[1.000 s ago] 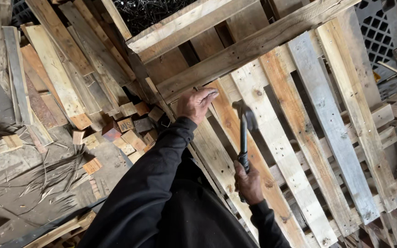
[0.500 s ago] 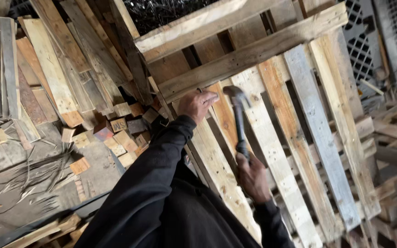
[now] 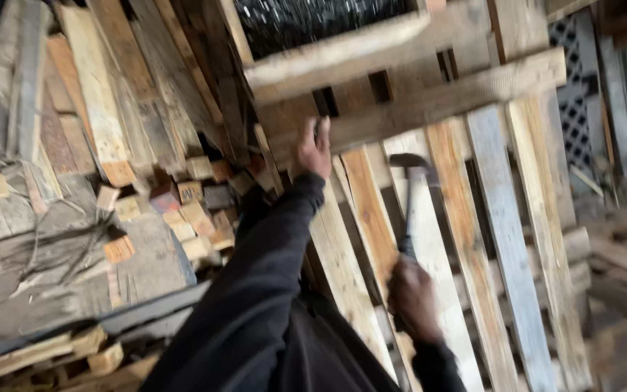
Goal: The person repeatedly picks nails from a wooden box and hammers them into a wooden pallet. They occasionally reposition the pallet and continue nailing different boards. The person uses a hammer and nails throughout.
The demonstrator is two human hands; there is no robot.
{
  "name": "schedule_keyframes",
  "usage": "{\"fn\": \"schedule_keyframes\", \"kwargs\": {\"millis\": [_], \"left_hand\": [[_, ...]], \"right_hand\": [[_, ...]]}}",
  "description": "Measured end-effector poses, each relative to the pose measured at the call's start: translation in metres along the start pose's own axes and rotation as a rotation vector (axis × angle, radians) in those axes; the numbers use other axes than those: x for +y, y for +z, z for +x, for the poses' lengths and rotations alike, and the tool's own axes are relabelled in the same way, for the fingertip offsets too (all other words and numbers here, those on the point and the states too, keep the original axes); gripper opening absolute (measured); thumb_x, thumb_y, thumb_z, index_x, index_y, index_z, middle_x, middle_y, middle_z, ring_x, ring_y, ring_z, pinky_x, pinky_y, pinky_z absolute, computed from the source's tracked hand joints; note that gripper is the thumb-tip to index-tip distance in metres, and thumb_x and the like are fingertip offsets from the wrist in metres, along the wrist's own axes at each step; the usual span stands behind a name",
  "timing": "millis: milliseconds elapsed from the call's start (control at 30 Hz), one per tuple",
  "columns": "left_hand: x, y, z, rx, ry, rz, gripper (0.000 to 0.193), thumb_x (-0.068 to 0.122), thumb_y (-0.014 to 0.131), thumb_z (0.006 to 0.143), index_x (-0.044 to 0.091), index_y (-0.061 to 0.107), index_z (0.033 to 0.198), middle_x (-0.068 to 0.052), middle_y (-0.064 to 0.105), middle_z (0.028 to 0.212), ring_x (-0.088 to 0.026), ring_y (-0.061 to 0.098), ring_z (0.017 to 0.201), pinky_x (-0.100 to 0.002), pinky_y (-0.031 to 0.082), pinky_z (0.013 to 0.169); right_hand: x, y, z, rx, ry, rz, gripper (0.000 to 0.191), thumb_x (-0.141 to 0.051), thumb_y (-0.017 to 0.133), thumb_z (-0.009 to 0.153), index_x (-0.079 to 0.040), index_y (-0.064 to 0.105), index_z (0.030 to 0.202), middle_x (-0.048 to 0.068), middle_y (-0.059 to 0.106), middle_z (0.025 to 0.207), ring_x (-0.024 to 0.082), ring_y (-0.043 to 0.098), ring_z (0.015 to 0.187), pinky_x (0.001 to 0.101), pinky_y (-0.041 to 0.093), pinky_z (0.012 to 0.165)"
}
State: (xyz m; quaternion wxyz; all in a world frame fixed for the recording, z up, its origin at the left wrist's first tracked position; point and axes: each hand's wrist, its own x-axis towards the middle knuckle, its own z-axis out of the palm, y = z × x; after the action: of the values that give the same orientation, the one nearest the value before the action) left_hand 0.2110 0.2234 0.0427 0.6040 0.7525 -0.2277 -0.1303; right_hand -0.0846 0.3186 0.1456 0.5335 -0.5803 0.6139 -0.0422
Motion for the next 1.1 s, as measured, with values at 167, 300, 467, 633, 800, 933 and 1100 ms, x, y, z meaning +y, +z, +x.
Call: {"fn": "schedule_keyframes", "kwargs": {"millis": [167,300,467,633,800,933,1100], "left_hand": [[0.006,-0.002,0.002,0.044,0.041,0.107,0.024,0.023,0.076,0.097,0.009,0.059,0.106,-0.008,0.07,0.078,-0.019,0.067,0.069,-0.037,0.053,0.063],[0.007,-0.004,0.005,-0.065,-0.084,-0.031,0.024,0.012,0.066,0.097,0.006,0.056,0.118,-0.013,0.062,0.078,-0.021,0.06,0.07,-0.039,0.053,0.065],[0.004,-0.006,0.008,-0.084,-0.148,-0.173,0.016,0.014,0.05,0.113,0.009,0.053,0.128,-0.003,0.066,0.094,-0.011,0.067,0.08,-0.031,0.06,0.067],[0.003,0.005,0.007,0.007,-0.363,-0.868,0.012,0.007,0.058,0.11,-0.001,0.057,0.1,-0.011,0.062,0.098,-0.019,0.061,0.087,-0.034,0.053,0.079],[-0.006,0.003,0.017,-0.035,-0.395,-0.784,0.017,0.02,0.063,0.108,0.004,0.068,0.105,-0.015,0.068,0.101,-0.025,0.066,0.088,-0.038,0.055,0.079],[0.003,-0.006,0.019,-0.054,-0.129,0.083,0.028,0.035,0.061,0.107,0.013,0.074,0.118,-0.017,0.075,0.101,-0.031,0.074,0.088,-0.041,0.058,0.076],[0.019,0.0,0.01,-0.006,-0.019,-0.027,0.033,0.035,0.05,0.113,0.008,0.057,0.132,-0.022,0.07,0.113,-0.044,0.07,0.099,-0.05,0.056,0.078]], "right_hand": [[-0.072,-0.094,-0.014,0.442,-0.719,0.418,0.036,-0.047,0.05,0.107,-0.014,0.059,0.118,0.001,0.058,0.084,0.011,0.057,0.067,0.0271,0.051,0.056],[-0.109,-0.072,0.002,0.327,-1.244,0.547,0.043,-0.051,0.05,0.104,-0.012,0.06,0.118,0.001,0.056,0.076,0.012,0.052,0.059,0.0294,0.048,0.052],[-0.032,0.018,0.009,-0.09,0.209,-0.039,0.044,-0.044,0.055,0.099,-0.01,0.066,0.124,0.002,0.054,0.064,0.011,0.045,0.049,0.0289,0.041,0.042],[-0.074,-0.066,0.006,0.072,-0.444,0.254,0.041,-0.045,0.056,0.097,-0.011,0.068,0.117,0.002,0.05,0.057,0.011,0.046,0.046,0.0282,0.042,0.04],[-0.142,-0.057,0.024,0.24,-1.161,0.526,0.045,-0.05,0.056,0.095,-0.007,0.066,0.104,0.003,0.052,0.058,0.012,0.049,0.046,0.0291,0.044,0.04],[-0.069,0.022,0.017,-0.08,0.187,-0.056,0.052,-0.054,0.055,0.094,-0.003,0.064,0.094,0.005,0.054,0.059,0.013,0.051,0.045,0.0298,0.045,0.04],[-0.032,-0.025,0.005,0.147,-0.127,0.275,0.053,-0.056,0.056,0.097,-0.003,0.061,0.096,0.004,0.057,0.066,0.014,0.052,0.05,0.0299,0.045,0.044]]}}
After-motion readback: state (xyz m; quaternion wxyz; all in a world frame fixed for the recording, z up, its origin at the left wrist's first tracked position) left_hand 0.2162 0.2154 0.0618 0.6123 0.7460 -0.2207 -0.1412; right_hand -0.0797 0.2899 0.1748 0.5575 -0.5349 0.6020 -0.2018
